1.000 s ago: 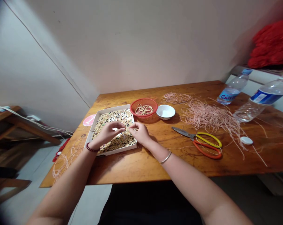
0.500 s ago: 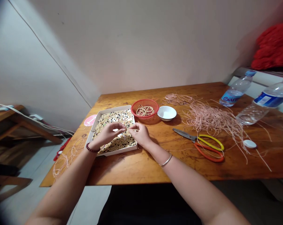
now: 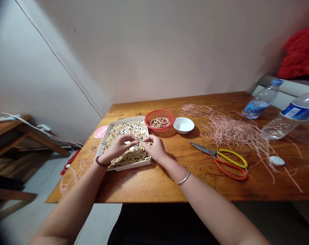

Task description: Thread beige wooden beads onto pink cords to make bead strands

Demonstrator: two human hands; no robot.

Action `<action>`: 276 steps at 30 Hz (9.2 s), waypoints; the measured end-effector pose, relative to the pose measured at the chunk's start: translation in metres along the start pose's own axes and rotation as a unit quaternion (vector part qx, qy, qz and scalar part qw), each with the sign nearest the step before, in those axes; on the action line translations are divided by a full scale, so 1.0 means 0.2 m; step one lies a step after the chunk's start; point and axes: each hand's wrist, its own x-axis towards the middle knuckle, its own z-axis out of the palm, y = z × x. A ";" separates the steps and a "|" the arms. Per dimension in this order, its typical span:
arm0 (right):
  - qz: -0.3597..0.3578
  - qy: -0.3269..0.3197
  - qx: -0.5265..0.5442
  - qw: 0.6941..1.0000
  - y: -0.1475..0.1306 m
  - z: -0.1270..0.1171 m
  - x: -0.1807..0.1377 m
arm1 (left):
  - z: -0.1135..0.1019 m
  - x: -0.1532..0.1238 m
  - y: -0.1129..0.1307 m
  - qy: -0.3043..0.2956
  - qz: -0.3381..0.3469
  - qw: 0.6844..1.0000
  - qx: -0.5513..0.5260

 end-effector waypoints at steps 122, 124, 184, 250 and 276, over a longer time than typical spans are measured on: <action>-0.124 -0.030 -0.153 0.980 0.02 0.02 -0.04 | 0.03 -0.01 -0.02 0.023 -0.139 0.980 -0.141; -0.124 -0.035 -0.160 0.979 0.02 0.02 -0.05 | 0.03 -0.01 -0.02 0.023 -0.140 0.978 -0.151; -0.071 -0.040 -0.068 0.994 0.06 0.06 -0.03 | 0.04 -0.03 0.01 0.015 -0.109 0.986 -0.129; 0.139 -0.165 0.149 0.965 -0.03 -0.02 0.03 | -0.02 -0.03 0.01 0.153 -0.173 0.943 -0.239; 0.252 -0.146 0.392 0.873 -0.06 -0.04 0.00 | 0.06 -0.02 0.05 0.015 -0.119 0.975 -0.189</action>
